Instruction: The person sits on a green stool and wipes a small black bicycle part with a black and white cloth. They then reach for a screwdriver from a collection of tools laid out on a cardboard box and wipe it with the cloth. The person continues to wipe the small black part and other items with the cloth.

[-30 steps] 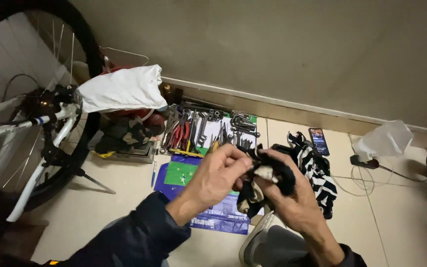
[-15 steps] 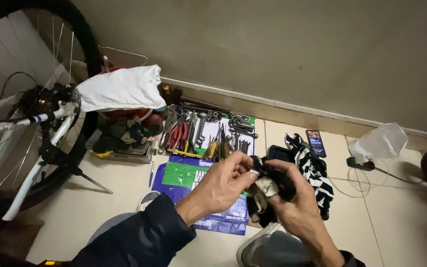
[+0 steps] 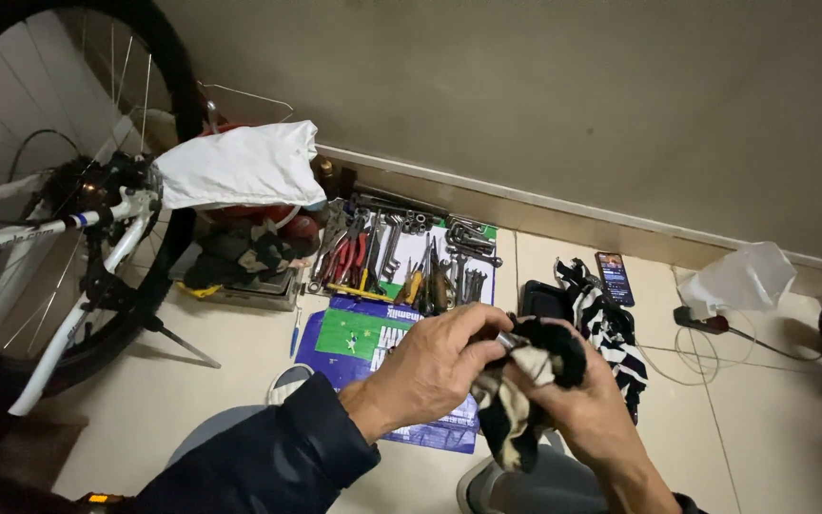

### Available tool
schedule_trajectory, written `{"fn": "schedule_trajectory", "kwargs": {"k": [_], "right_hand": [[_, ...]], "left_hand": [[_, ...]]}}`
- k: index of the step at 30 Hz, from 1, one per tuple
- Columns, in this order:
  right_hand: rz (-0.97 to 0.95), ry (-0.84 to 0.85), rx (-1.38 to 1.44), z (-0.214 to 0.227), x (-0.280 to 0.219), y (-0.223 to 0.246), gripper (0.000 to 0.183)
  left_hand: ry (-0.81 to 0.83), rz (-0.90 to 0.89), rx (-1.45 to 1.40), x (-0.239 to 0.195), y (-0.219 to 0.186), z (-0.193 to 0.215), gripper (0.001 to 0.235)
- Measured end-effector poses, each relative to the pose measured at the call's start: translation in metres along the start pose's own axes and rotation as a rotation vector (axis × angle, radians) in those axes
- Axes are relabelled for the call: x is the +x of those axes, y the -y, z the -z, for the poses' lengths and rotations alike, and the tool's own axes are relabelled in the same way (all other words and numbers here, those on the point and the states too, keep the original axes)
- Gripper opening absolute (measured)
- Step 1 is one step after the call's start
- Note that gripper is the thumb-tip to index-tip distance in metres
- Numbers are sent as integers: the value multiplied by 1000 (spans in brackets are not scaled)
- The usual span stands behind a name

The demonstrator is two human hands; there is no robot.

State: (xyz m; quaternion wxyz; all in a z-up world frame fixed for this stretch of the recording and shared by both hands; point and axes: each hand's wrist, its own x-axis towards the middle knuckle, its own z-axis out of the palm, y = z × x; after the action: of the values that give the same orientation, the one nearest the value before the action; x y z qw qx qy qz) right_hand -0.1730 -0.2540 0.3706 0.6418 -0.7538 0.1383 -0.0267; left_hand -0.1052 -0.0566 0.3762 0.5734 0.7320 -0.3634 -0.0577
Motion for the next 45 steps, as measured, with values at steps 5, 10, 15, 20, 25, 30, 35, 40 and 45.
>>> {"fn": "schedule_trajectory", "kwargs": {"k": [5,10,15,20,25,30,35,40,45], "right_hand": [[286,53,-340,-1,-1,0,57],[225,19,-459,9,-7,-8,45],[367,9,-578,13,-8,-25,53],[328,73,-583,6,-7,-22,56],[-47,78,-304,-9,-13,1,56],[154,131,-425,3,-7,-21,62],[224,107,-489,7,-7,-30,56],[463,74,-592,10,-10,-41,53],[182,72,-386,13,-9,-41,38]], "left_hand": [[-40,12,12,-2,6,-10,22],[24,185,-71,-1,4,-12,23],[64,384,-159,0,6,-13,26],[79,530,-318,-1,21,-16,19],[70,554,-407,-1,15,-9,15],[65,519,-424,-2,15,-12,9],[117,533,-486,-1,20,-12,14],[134,620,-637,-1,18,-10,18],[144,577,-526,-3,16,-11,16]]}}
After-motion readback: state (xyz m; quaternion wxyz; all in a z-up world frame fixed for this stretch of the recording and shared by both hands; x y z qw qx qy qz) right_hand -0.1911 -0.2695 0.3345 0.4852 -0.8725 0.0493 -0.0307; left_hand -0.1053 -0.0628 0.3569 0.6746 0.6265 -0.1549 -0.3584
